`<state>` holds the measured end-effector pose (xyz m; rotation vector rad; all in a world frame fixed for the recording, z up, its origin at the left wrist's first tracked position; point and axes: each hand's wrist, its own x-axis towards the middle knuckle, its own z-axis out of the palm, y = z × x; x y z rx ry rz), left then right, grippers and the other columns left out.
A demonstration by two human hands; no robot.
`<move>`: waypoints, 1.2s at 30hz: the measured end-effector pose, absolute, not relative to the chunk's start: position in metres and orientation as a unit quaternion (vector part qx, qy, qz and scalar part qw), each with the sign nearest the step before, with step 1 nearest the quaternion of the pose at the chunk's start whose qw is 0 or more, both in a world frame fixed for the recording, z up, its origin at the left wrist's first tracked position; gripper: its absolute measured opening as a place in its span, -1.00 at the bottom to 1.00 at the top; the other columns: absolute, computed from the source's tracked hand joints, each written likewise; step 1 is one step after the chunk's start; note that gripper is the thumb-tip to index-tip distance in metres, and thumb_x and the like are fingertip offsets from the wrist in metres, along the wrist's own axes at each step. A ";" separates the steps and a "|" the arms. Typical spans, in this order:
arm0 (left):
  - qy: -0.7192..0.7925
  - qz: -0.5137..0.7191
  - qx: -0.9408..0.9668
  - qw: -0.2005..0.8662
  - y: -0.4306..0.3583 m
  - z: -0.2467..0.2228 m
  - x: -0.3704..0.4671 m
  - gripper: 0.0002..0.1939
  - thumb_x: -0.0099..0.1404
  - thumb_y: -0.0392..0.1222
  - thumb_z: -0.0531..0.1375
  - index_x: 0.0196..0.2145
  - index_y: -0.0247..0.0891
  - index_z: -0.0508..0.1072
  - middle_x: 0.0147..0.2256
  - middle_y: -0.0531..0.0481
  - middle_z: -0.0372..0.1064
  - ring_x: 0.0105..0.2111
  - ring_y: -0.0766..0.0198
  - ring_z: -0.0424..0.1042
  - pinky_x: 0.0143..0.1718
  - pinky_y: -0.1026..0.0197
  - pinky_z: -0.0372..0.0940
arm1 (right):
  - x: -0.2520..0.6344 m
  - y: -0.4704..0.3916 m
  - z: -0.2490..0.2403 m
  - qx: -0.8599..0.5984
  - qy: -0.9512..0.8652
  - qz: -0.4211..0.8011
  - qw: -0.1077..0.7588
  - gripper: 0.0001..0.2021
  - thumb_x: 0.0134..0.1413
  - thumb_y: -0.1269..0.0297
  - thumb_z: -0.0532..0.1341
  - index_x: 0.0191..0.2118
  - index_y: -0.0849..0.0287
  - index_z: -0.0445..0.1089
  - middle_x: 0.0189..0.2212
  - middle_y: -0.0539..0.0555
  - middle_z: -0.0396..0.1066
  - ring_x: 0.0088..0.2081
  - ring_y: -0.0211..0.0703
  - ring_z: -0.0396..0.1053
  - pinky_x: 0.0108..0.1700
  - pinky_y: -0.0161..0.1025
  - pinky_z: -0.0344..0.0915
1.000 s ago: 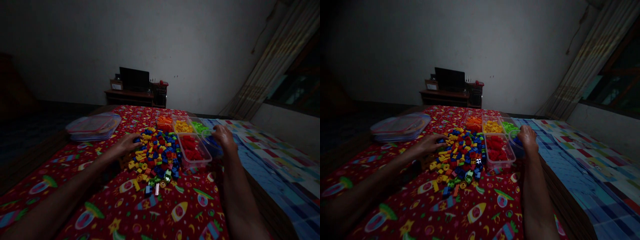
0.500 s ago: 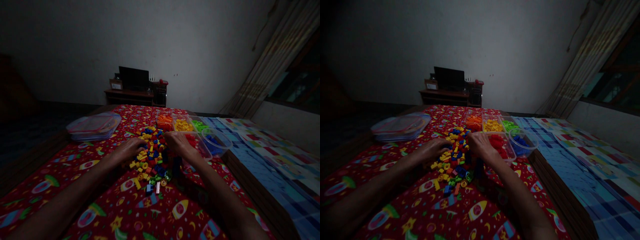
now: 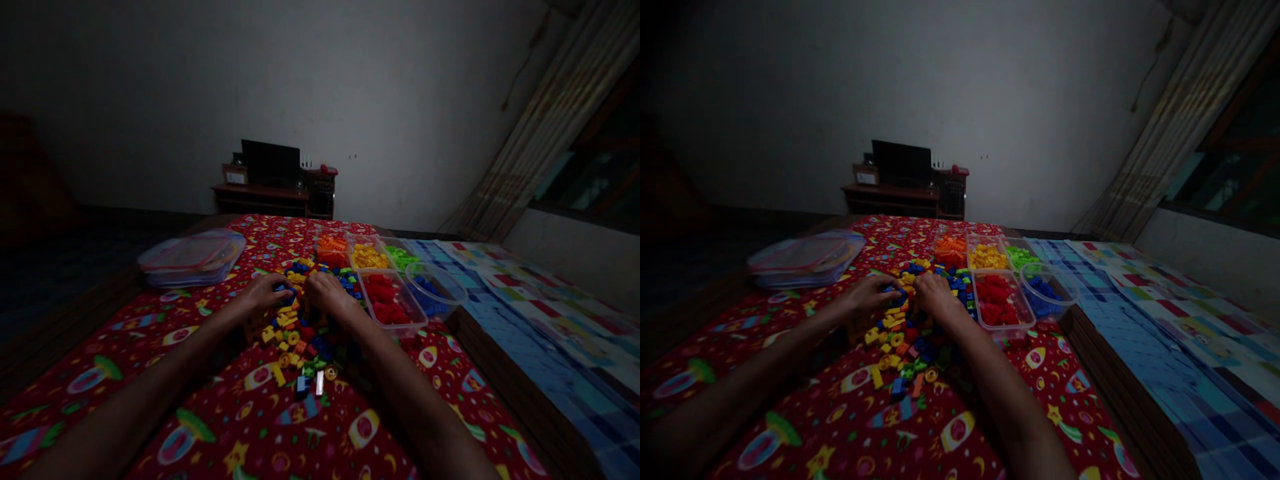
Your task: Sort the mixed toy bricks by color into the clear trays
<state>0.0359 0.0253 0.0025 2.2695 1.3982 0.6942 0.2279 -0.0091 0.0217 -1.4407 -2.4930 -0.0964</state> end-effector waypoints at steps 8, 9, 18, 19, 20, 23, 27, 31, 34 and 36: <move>0.491 0.315 0.706 0.401 0.011 0.004 0.051 -0.53 0.00 0.23 0.20 -0.39 -0.27 0.47 -0.57 0.07 0.38 -0.54 0.26 0.40 -0.48 0.25 0.31 | 0.226 -0.008 0.027 -0.434 -0.856 0.062 0.275 -0.77 0.20 0.37 0.10 -0.07 0.28 0.38 -0.33 0.12 0.46 -0.30 -0.20 0.38 -0.27 -0.35 0.16; 0.485 0.327 0.690 0.427 0.009 0.003 0.052 -0.53 0.00 0.23 0.21 -0.40 -0.27 0.46 -0.55 0.06 0.40 -0.51 0.25 0.42 -0.46 0.24 0.34 | 0.224 -0.009 0.027 -0.421 -0.861 0.073 0.277 -0.76 0.19 0.37 0.11 -0.05 0.28 0.38 -0.32 0.12 0.47 -0.29 -0.21 0.39 -0.26 -0.35 0.16; 0.446 0.412 0.525 0.596 -0.001 0.006 0.065 -0.77 0.13 -0.09 0.31 -0.31 -0.25 0.44 -0.31 -0.02 0.49 -0.23 0.26 0.50 -0.13 0.23 0.41 | 0.233 -0.013 0.036 -0.446 -0.853 0.086 0.257 -0.84 0.12 0.42 0.15 -0.23 0.27 0.47 -0.41 0.10 0.47 -0.36 -0.19 0.37 -0.34 -0.35 0.13; 0.444 0.424 0.507 0.605 -0.001 0.009 0.066 -0.81 0.17 -0.13 0.28 -0.28 -0.25 0.43 -0.29 -0.03 0.49 -0.21 0.28 0.50 -0.09 0.23 0.40 | 0.235 -0.012 0.039 -0.455 -0.847 0.083 0.261 -0.83 0.12 0.43 0.14 -0.23 0.27 0.47 -0.41 0.11 0.48 -0.37 -0.19 0.37 -0.34 -0.35 0.14; 0.445 0.436 0.490 0.609 -0.001 0.011 0.067 -0.84 0.22 -0.15 0.25 -0.26 -0.25 0.42 -0.28 -0.03 0.49 -0.21 0.30 0.50 -0.06 0.24 0.38 | 0.236 -0.012 0.040 -0.463 -0.841 0.082 0.269 -0.82 0.12 0.45 0.14 -0.21 0.27 0.48 -0.40 0.11 0.48 -0.37 -0.19 0.38 -0.33 -0.35 0.15; 0.455 0.456 0.466 0.607 -0.003 0.014 0.070 -0.86 0.31 -0.17 0.16 -0.20 -0.24 0.40 -0.26 -0.03 0.49 -0.19 0.32 0.49 -0.04 0.25 0.36 | 0.236 -0.012 0.040 -0.455 -0.834 0.105 0.295 -0.79 0.12 0.45 0.15 -0.14 0.27 0.47 -0.34 0.12 0.49 -0.33 -0.19 0.40 -0.27 -0.34 0.19; 0.450 0.460 0.479 0.597 -0.008 0.012 0.075 -0.73 0.27 -0.10 0.17 -0.11 -0.26 0.41 -0.20 -0.04 0.49 -0.26 0.28 0.49 -0.24 0.28 0.40 | 0.227 -0.017 0.029 -0.410 -0.855 0.127 0.291 -0.70 0.12 0.36 0.21 -0.01 0.27 0.39 -0.28 0.14 0.48 -0.28 -0.16 0.39 -0.24 -0.31 0.21; 0.431 0.465 0.488 0.599 -0.009 0.006 0.081 -0.56 0.17 0.00 0.25 -0.04 -0.26 0.38 -0.27 -0.05 0.50 -0.32 0.22 0.50 -0.30 0.24 0.39 | 0.226 -0.019 0.027 -0.410 -0.861 0.101 0.282 -0.81 0.14 0.35 0.21 -0.13 0.26 0.43 -0.33 0.13 0.46 -0.30 -0.16 0.37 -0.25 -0.31 0.18; 0.400 0.468 0.498 0.611 -0.004 0.005 0.077 -0.54 0.21 0.08 0.18 -0.05 -0.27 0.35 -0.26 -0.13 0.51 -0.26 0.16 0.52 -0.17 0.14 0.38 | 0.241 -0.013 0.040 -0.427 -0.854 0.081 0.287 -0.86 0.15 0.35 0.18 -0.26 0.26 0.47 -0.46 0.06 0.42 -0.42 -0.25 0.30 -0.33 -0.35 0.13; 0.405 0.486 0.539 0.556 0.002 0.008 0.067 -0.54 0.23 0.09 0.13 -0.05 -0.28 0.35 -0.21 -0.17 0.50 -0.20 0.13 0.51 -0.09 0.06 0.36 | 0.261 -0.007 0.052 -0.462 -0.833 0.054 0.300 -0.84 0.15 0.35 0.15 -0.33 0.28 0.47 -0.52 0.03 0.39 -0.48 -0.30 0.25 -0.37 -0.36 0.10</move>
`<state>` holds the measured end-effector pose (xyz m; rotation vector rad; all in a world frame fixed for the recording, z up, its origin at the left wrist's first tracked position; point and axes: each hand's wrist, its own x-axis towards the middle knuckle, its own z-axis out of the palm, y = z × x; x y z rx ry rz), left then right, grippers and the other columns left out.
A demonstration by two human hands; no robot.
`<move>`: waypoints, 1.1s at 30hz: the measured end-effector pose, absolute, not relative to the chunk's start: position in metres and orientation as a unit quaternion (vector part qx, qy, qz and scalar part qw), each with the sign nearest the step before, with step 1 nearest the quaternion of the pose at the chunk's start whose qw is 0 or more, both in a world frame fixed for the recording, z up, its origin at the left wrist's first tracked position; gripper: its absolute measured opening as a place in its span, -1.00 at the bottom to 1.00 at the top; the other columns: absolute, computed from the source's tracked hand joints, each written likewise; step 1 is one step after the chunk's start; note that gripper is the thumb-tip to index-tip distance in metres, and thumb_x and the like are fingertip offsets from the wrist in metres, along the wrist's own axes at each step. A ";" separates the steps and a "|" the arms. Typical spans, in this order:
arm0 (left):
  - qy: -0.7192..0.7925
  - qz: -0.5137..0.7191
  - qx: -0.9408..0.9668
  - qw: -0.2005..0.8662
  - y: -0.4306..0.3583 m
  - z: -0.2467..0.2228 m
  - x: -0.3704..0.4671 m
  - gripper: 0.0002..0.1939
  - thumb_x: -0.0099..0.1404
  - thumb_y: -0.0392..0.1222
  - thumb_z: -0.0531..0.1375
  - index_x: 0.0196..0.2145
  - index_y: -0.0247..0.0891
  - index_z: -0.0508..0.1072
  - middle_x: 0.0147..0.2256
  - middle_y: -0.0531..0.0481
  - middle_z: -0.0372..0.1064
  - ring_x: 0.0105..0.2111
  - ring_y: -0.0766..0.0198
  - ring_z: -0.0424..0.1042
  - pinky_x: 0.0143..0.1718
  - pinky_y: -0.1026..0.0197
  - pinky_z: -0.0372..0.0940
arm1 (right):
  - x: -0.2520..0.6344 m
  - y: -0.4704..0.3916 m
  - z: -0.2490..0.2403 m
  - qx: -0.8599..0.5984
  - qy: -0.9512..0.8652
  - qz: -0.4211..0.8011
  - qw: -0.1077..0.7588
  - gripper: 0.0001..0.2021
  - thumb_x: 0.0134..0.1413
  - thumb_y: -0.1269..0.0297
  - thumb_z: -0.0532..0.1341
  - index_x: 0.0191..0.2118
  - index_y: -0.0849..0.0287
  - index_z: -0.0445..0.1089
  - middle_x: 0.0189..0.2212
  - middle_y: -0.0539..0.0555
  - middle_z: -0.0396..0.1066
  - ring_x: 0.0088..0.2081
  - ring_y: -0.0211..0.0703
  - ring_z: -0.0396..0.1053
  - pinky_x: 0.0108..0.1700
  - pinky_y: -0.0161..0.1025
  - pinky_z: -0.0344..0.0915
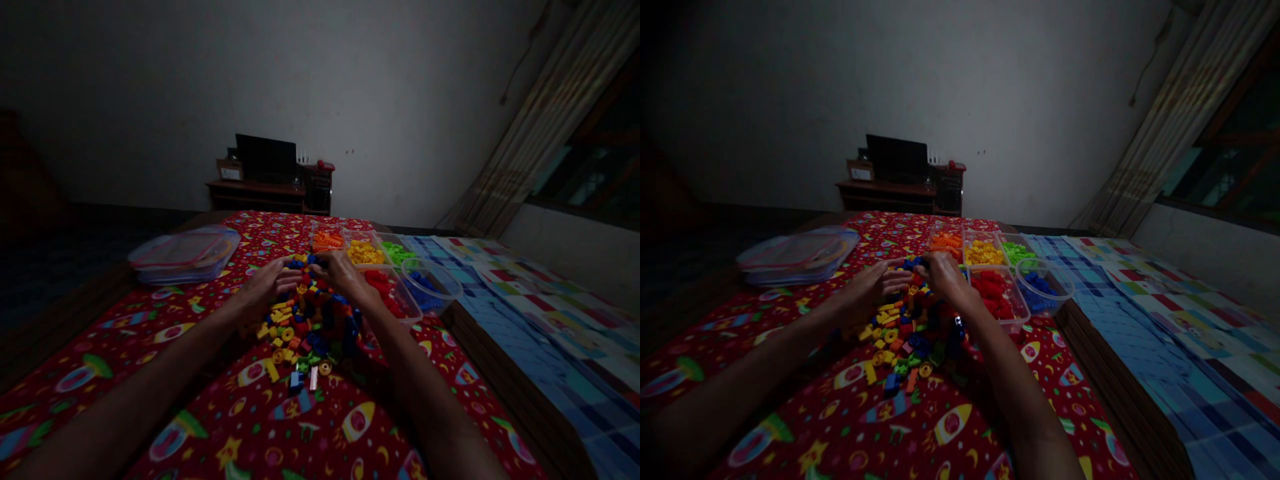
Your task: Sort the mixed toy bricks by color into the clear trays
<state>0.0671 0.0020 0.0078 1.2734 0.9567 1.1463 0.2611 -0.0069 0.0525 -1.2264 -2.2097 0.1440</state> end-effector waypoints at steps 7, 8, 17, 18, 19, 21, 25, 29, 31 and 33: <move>0.543 0.338 0.751 0.167 0.021 0.016 0.026 -0.51 0.17 0.10 0.02 -0.15 -0.28 0.51 -0.14 -0.13 0.51 -0.09 0.00 0.44 0.01 0.06 0.28 | 0.372 0.005 0.080 -0.684 -0.668 -0.088 0.279 -0.78 0.10 0.35 0.15 -0.21 0.29 0.51 -0.31 0.19 0.50 -0.27 -0.15 0.39 -0.22 -0.30 0.21; 0.550 0.306 0.761 0.158 0.023 0.016 0.022 -0.49 0.17 0.11 0.01 -0.15 -0.29 0.52 -0.14 -0.14 0.51 -0.10 -0.01 0.44 -0.01 0.08 0.29 | 0.388 0.003 0.080 -0.714 -0.643 -0.105 0.254 -0.76 0.10 0.33 0.15 -0.21 0.31 0.52 -0.29 0.23 0.50 -0.24 -0.11 0.40 -0.19 -0.29 0.22; 0.509 0.048 0.803 0.306 0.031 0.023 -0.021 -0.28 -0.05 0.25 0.19 0.00 -0.23 0.43 -0.14 -0.11 0.52 -0.16 0.03 0.47 -0.20 0.21 0.37 | 0.460 -0.019 0.079 -0.851 -0.515 0.006 0.098 -0.76 0.05 0.22 0.20 -0.22 0.23 0.51 -0.28 0.20 0.51 -0.22 -0.08 0.46 -0.23 -0.25 0.28; 0.517 0.023 0.798 0.309 0.029 0.024 -0.022 -0.26 -0.07 0.21 0.21 0.03 -0.24 0.40 -0.16 -0.10 0.53 -0.18 0.04 0.48 -0.24 0.22 0.37 | 0.459 -0.021 0.080 -0.845 -0.523 -0.002 0.110 -0.74 0.06 0.20 0.21 -0.18 0.22 0.50 -0.24 0.21 0.50 -0.18 -0.07 0.45 -0.20 -0.24 0.28; 0.525 -0.003 0.794 0.305 0.026 0.026 -0.022 -0.26 -0.08 0.16 0.23 0.04 -0.24 0.38 -0.18 -0.10 0.53 -0.20 0.05 0.48 -0.27 0.23 0.38 | 0.455 -0.022 0.082 -0.834 -0.537 -0.019 0.127 -0.71 0.07 0.19 0.21 -0.14 0.22 0.48 -0.19 0.22 0.49 -0.13 -0.06 0.44 -0.16 -0.23 0.28; 0.538 -0.047 0.792 0.283 0.017 0.027 -0.015 -0.28 -0.09 0.05 0.25 0.05 -0.25 0.37 -0.19 -0.10 0.52 -0.22 0.06 0.48 -0.31 0.24 0.37 | 0.440 -0.023 0.088 -0.799 -0.576 -0.063 0.164 -0.68 0.09 0.19 0.19 -0.07 0.22 0.46 -0.11 0.24 0.46 -0.05 -0.04 0.39 -0.08 -0.22 0.26; 0.549 -0.087 0.799 0.229 0.004 0.029 0.002 -0.38 -0.09 -0.12 0.23 0.00 -0.27 0.39 -0.15 -0.11 0.48 -0.20 0.08 0.45 -0.33 0.27 0.34 | 0.378 -0.022 0.101 -0.693 -0.683 -0.097 0.209 -0.69 0.18 0.27 0.12 -0.01 0.19 0.43 -0.14 0.23 0.47 -0.09 -0.08 0.38 -0.09 -0.24 0.24; 0.529 -0.079 0.814 0.227 0.002 0.032 0.011 -0.55 -0.02 -0.19 0.17 -0.11 -0.26 0.45 -0.19 -0.03 0.49 -0.22 0.18 0.45 -0.31 0.33 0.32 | 0.295 -0.025 0.089 -0.542 -0.820 -0.060 0.173 -0.76 0.21 0.38 0.05 -0.16 0.21 0.46 -0.35 0.15 0.48 -0.37 -0.21 0.35 -0.32 -0.32 0.16; 0.513 -0.077 0.827 0.215 0.005 0.032 0.012 -0.58 -0.01 -0.19 0.17 -0.14 -0.26 0.47 -0.23 0.00 0.51 -0.24 0.19 0.45 -0.29 0.33 0.30 | 0.258 -0.030 0.069 -0.457 -0.877 -0.034 0.144 -0.76 0.23 0.39 0.02 -0.21 0.22 0.45 -0.37 0.12 0.46 -0.44 -0.25 0.29 -0.38 -0.32 0.09; 0.493 -0.070 0.843 0.202 0.008 0.031 0.011 -0.59 -0.01 -0.17 0.19 -0.15 -0.25 0.48 -0.25 0.02 0.52 -0.25 0.19 0.44 -0.28 0.32 0.29 | 0.231 -0.034 0.045 -0.406 -0.905 -0.020 0.123 -0.82 0.19 0.37 0.09 -0.23 0.23 0.44 -0.35 0.12 0.45 -0.41 -0.24 0.29 -0.38 -0.31 0.07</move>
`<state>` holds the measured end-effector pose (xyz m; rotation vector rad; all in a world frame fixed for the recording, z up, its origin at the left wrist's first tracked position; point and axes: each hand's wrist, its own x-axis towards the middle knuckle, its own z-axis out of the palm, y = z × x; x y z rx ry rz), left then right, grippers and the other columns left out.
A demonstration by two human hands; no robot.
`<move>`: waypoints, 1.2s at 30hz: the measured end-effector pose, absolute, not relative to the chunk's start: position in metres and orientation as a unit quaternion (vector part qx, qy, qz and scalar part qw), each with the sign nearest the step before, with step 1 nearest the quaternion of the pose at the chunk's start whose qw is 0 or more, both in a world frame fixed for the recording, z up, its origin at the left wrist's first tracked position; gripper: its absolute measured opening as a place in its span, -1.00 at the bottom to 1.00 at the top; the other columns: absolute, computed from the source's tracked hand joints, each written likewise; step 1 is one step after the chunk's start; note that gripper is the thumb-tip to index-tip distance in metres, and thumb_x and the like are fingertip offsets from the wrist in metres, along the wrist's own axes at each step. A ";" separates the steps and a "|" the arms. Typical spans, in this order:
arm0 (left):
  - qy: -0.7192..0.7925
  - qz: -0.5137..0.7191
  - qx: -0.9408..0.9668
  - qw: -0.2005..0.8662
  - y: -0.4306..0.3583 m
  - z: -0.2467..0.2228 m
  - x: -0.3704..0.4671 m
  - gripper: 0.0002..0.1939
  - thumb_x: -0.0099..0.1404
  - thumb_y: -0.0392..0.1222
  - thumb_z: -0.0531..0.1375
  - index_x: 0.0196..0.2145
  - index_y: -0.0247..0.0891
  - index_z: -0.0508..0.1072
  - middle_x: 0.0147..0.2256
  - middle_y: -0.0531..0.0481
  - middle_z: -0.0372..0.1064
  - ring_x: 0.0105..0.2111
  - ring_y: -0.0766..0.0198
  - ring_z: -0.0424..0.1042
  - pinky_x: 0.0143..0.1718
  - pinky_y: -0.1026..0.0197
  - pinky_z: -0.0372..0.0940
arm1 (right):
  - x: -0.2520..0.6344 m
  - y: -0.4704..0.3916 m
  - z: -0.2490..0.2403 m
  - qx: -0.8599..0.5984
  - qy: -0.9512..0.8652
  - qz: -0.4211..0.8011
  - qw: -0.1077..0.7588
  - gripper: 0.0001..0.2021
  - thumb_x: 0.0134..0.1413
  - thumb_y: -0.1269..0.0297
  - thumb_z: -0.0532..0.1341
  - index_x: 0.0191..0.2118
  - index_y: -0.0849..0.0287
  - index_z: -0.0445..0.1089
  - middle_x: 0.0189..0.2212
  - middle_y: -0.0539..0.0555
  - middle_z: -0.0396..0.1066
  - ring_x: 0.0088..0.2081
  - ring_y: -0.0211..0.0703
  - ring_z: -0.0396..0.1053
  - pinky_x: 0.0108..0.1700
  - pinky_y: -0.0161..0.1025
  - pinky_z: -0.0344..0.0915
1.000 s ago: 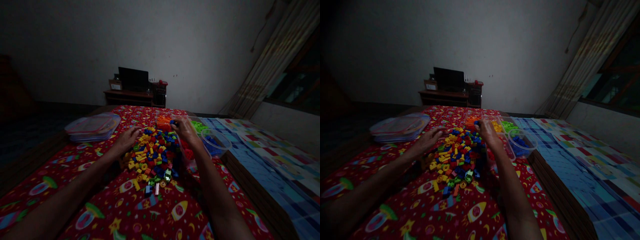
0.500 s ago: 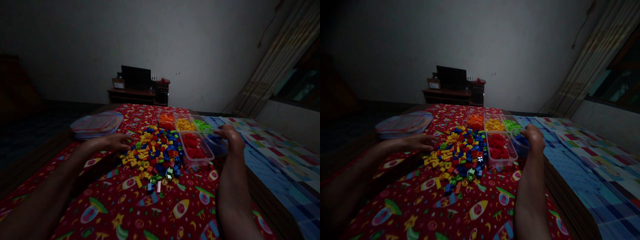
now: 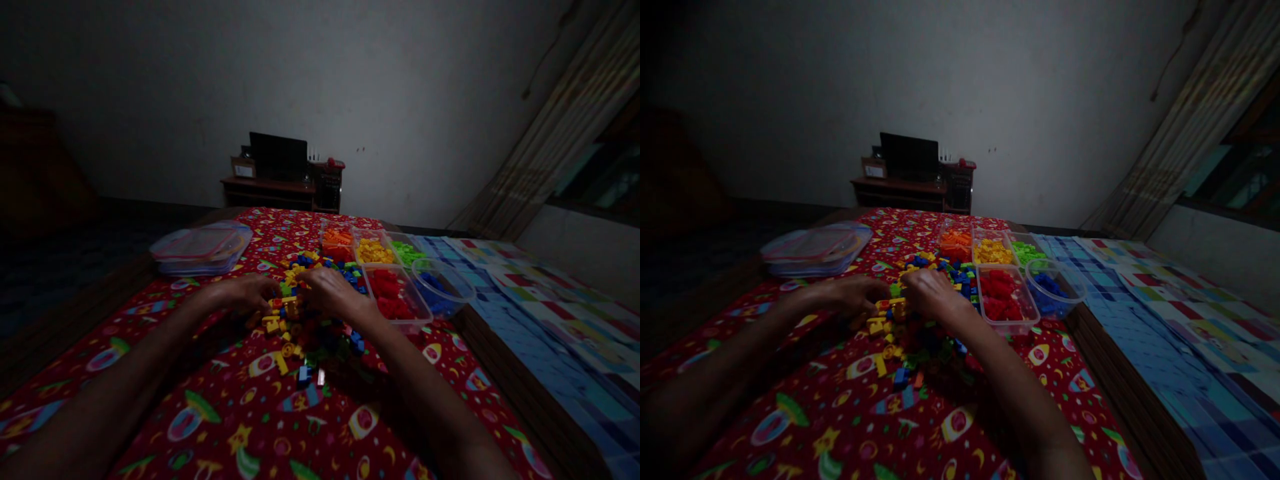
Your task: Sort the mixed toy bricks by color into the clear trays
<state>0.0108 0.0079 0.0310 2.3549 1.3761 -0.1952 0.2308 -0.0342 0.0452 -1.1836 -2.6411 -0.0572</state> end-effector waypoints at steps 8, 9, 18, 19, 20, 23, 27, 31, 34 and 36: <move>0.455 -0.007 0.860 0.230 0.020 0.017 -0.002 -0.73 -0.03 -0.11 0.17 -0.36 -0.23 0.53 -0.44 0.09 0.49 -0.41 0.24 0.40 -0.41 0.35 0.23 | 0.209 -0.020 -0.013 -0.320 -0.934 0.013 0.155 -0.92 0.12 0.42 0.17 -0.38 0.24 0.37 -0.47 0.03 0.34 -0.40 -0.25 0.19 -0.23 -0.30 0.10; 0.452 0.005 0.857 0.249 0.020 0.017 -0.003 -0.72 -0.03 -0.10 0.17 -0.35 -0.22 0.53 -0.43 0.09 0.49 -0.40 0.23 0.40 -0.40 0.34 0.24 | 0.209 -0.018 -0.014 -0.321 -0.933 0.015 0.161 -0.94 0.10 0.43 0.18 -0.39 0.24 0.36 -0.47 0.03 0.32 -0.40 -0.25 0.18 -0.24 -0.30 0.10; 0.448 0.070 0.799 0.394 0.024 0.018 -0.010 -0.49 0.00 0.18 0.22 -0.18 -0.20 0.52 -0.32 0.02 0.50 -0.37 0.22 0.44 -0.34 0.30 0.33 | 0.209 -0.026 -0.017 -0.365 -0.914 -0.024 0.177 -0.92 0.15 0.33 0.17 -0.31 0.22 0.36 -0.36 0.13 0.32 -0.32 -0.16 0.18 -0.27 -0.27 0.09; 0.453 0.080 0.789 0.408 0.024 0.018 -0.011 -0.47 0.01 0.20 0.21 -0.16 -0.19 0.51 -0.30 0.00 0.50 -0.37 0.22 0.44 -0.34 0.28 0.34 | 0.209 -0.026 -0.016 -0.366 -0.915 -0.023 0.167 -0.90 0.15 0.32 0.17 -0.33 0.23 0.36 -0.38 0.12 0.32 -0.34 -0.17 0.18 -0.28 -0.28 0.08; 0.456 0.091 0.779 0.420 0.024 0.018 -0.011 -0.46 0.03 0.22 0.21 -0.14 -0.18 0.50 -0.27 -0.01 0.49 -0.37 0.22 0.45 -0.32 0.27 0.35 | 0.209 -0.027 -0.014 -0.366 -0.917 -0.019 0.159 -0.90 0.15 0.32 0.17 -0.34 0.23 0.37 -0.40 0.12 0.33 -0.36 -0.18 0.17 -0.30 -0.28 0.06; 0.458 0.125 0.761 0.441 0.019 0.022 -0.012 -0.43 0.06 0.27 0.20 -0.10 -0.18 0.48 -0.23 -0.02 0.48 -0.31 0.20 0.46 -0.27 0.26 0.36 | 0.208 -0.025 -0.009 -0.368 -0.917 0.016 0.153 -0.93 0.10 0.37 0.18 -0.37 0.24 0.36 -0.48 0.06 0.32 -0.46 -0.25 0.15 -0.39 -0.31 -0.01; 0.472 0.162 0.732 0.463 0.009 0.025 -0.005 -0.41 0.04 0.28 0.22 -0.12 -0.20 0.46 -0.19 -0.03 0.46 -0.22 0.17 0.44 -0.23 0.25 0.36 | 0.213 -0.023 -0.002 -0.381 -0.905 0.070 0.174 -0.98 0.05 0.39 0.18 -0.36 0.22 0.32 -0.53 0.00 0.30 -0.50 -0.28 0.15 -0.45 -0.33 -0.06; 0.465 0.211 0.692 0.510 0.006 0.020 0.004 -0.40 -0.02 0.27 0.26 -0.15 -0.23 0.43 -0.27 -0.03 0.47 -0.28 0.18 0.45 -0.28 0.24 0.36 | 0.220 -0.022 0.004 -0.397 -0.888 0.053 0.224 -0.72 0.09 0.43 0.11 -0.05 0.28 0.22 -0.36 0.10 0.39 -0.35 -0.17 0.30 -0.38 -0.32 0.04; 0.460 0.212 0.694 0.512 0.006 0.017 0.010 -0.44 -0.01 0.24 0.27 -0.20 -0.24 0.44 -0.34 -0.01 0.47 -0.38 0.23 0.43 -0.37 0.26 0.33 | 0.223 -0.021 0.006 -0.378 -0.900 0.052 0.210 -0.60 0.09 0.43 0.13 0.07 0.26 0.13 -0.26 0.15 0.42 -0.26 -0.12 0.35 -0.32 -0.30 0.09; 0.460 0.195 0.708 0.498 0.005 0.018 0.014 -0.44 0.00 0.24 0.26 -0.19 -0.24 0.46 -0.37 0.00 0.46 -0.43 0.26 0.41 -0.44 0.28 0.29 | 0.223 -0.022 0.005 -0.355 -0.912 0.061 0.198 -0.60 0.10 0.41 0.17 0.07 0.21 0.14 -0.21 0.14 0.43 -0.22 -0.12 0.36 -0.29 -0.30 0.11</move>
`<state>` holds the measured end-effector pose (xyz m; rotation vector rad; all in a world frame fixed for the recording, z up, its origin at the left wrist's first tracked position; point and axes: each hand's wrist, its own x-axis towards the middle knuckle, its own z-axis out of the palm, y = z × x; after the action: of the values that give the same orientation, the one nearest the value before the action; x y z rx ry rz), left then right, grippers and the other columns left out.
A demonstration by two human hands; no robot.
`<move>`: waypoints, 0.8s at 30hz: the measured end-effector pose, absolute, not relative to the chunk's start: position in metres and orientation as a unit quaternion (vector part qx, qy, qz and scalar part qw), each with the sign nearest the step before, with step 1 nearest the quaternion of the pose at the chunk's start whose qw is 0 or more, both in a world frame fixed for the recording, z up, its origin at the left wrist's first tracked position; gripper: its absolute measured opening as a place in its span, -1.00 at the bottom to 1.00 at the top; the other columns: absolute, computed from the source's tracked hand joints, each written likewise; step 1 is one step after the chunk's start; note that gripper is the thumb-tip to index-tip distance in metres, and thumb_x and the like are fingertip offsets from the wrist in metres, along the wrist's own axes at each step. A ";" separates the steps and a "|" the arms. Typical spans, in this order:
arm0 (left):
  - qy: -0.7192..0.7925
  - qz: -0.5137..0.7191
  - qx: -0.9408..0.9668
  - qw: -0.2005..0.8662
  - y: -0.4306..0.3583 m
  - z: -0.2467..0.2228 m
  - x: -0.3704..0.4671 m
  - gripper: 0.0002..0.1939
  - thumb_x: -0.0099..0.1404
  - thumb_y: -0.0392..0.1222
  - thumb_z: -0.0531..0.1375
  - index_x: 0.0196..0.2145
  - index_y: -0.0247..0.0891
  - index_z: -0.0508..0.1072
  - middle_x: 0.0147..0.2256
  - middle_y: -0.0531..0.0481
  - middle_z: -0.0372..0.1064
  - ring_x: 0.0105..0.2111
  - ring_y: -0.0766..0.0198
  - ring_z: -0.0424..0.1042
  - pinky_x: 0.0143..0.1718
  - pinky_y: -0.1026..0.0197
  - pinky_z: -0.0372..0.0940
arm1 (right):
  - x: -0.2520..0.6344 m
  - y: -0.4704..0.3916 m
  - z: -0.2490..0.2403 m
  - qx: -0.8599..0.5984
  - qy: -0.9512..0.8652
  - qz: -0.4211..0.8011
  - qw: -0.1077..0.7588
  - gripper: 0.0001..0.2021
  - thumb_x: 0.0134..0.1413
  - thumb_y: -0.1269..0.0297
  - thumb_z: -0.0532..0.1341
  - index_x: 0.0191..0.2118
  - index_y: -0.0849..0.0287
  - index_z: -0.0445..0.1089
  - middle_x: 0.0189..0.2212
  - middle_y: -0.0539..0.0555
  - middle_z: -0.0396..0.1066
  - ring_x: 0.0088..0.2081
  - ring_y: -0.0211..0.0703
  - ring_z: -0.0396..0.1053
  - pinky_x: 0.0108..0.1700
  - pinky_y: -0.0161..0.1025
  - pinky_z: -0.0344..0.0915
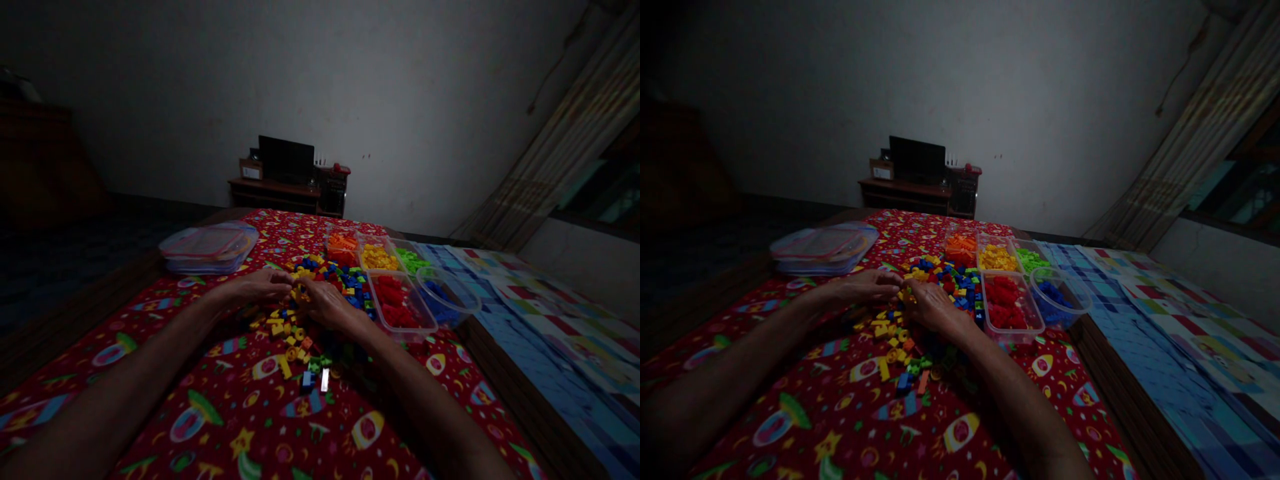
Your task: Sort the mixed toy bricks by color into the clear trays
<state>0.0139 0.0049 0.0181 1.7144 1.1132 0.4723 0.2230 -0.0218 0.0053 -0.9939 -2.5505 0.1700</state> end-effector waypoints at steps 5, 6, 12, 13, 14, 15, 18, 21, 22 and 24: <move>0.444 0.202 0.721 0.492 0.008 0.018 0.020 -0.39 -0.02 0.24 0.25 -0.13 -0.25 0.46 -0.31 -0.02 0.49 -0.39 0.22 0.44 -0.41 0.27 0.30 | 0.222 -0.024 0.003 -0.359 -0.908 0.055 0.210 -0.75 0.17 0.33 0.14 -0.03 0.19 0.21 -0.28 0.10 0.43 -0.29 -0.18 0.35 -0.32 -0.33 0.09; 0.449 0.214 0.716 0.490 0.011 0.017 0.019 -0.38 -0.03 0.24 0.26 -0.13 -0.25 0.46 -0.29 -0.03 0.49 -0.36 0.20 0.45 -0.39 0.25 0.32 | 0.223 -0.024 0.004 -0.367 -0.904 0.046 0.214 -0.80 0.18 0.33 0.13 -0.07 0.20 0.24 -0.31 0.09 0.42 -0.32 -0.20 0.34 -0.33 -0.33 0.08; 0.496 0.164 0.768 0.371 0.029 0.016 -0.003 -0.57 -0.15 0.19 0.27 -0.49 -0.24 0.45 -0.54 0.05 0.44 -0.48 0.22 0.40 -0.44 0.27 0.27 | 0.239 -0.015 0.018 -0.436 -0.855 0.066 0.273 -0.80 0.16 0.28 0.14 -0.12 0.25 0.28 -0.41 0.05 0.38 -0.40 -0.23 0.28 -0.33 -0.33 0.10; 0.497 0.130 0.780 0.357 0.029 0.016 -0.006 -0.61 -0.13 0.16 0.25 -0.50 -0.23 0.45 -0.55 0.06 0.44 -0.48 0.22 0.40 -0.46 0.28 0.25 | 0.241 -0.013 0.020 -0.438 -0.848 0.079 0.289 -0.78 0.17 0.26 0.14 -0.11 0.24 0.28 -0.41 0.03 0.37 -0.39 -0.23 0.28 -0.33 -0.33 0.11; 0.494 0.097 0.792 0.345 0.027 0.016 -0.006 -0.65 -0.11 0.12 0.24 -0.49 -0.23 0.47 -0.55 0.06 0.45 -0.48 0.22 0.40 -0.47 0.28 0.24 | 0.244 -0.010 0.021 -0.437 -0.843 0.089 0.301 -0.78 0.17 0.25 0.13 -0.10 0.24 0.29 -0.41 0.03 0.37 -0.39 -0.24 0.28 -0.32 -0.34 0.12; 0.490 0.067 0.803 0.331 0.025 0.016 -0.005 -0.69 -0.11 0.06 0.25 -0.48 -0.22 0.49 -0.53 0.06 0.47 -0.47 0.21 0.40 -0.48 0.29 0.23 | 0.246 -0.008 0.021 -0.436 -0.840 0.096 0.308 -0.77 0.17 0.24 0.13 -0.10 0.23 0.30 -0.40 0.02 0.38 -0.39 -0.24 0.28 -0.31 -0.34 0.13; 0.488 0.011 0.823 0.291 0.016 0.012 0.004 -0.81 -0.13 -0.08 0.23 -0.52 -0.22 0.49 -0.56 0.08 0.46 -0.52 0.23 0.37 -0.55 0.32 0.16 | 0.248 -0.005 0.020 -0.440 -0.841 0.094 0.301 -0.75 0.16 0.24 0.16 -0.08 0.24 0.32 -0.39 0.03 0.40 -0.38 -0.25 0.29 -0.30 -0.34 0.14; 0.488 0.006 0.829 0.273 0.011 0.011 0.013 -0.90 -0.12 -0.15 0.19 -0.62 -0.23 0.42 -0.63 0.09 0.38 -0.59 0.27 0.31 -0.61 0.33 0.08 | 0.247 -0.005 0.020 -0.450 -0.844 0.082 0.278 -0.73 0.16 0.26 0.17 -0.05 0.26 0.35 -0.44 0.03 0.41 -0.41 -0.26 0.30 -0.32 -0.35 0.13; 0.489 0.016 0.830 0.267 0.010 0.012 0.014 -0.91 -0.13 -0.17 0.19 -0.61 -0.23 0.43 -0.63 0.09 0.38 -0.58 0.27 0.31 -0.60 0.33 0.09 | 0.246 -0.005 0.020 -0.449 -0.846 0.082 0.274 -0.72 0.16 0.26 0.17 -0.05 0.27 0.36 -0.45 0.03 0.41 -0.41 -0.26 0.31 -0.32 -0.36 0.13; 0.494 0.038 0.831 0.252 0.012 0.016 0.012 -0.88 -0.15 -0.19 0.19 -0.55 -0.22 0.46 -0.59 0.09 0.41 -0.55 0.26 0.34 -0.56 0.32 0.12 | 0.245 -0.006 0.021 -0.438 -0.852 0.088 0.274 -0.71 0.17 0.26 0.17 -0.03 0.29 0.36 -0.45 0.04 0.42 -0.40 -0.25 0.33 -0.31 -0.36 0.13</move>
<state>0.0125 0.0120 0.0160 2.2610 1.3440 0.1031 0.2449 -0.0061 0.0211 -1.1771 -2.2911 0.2366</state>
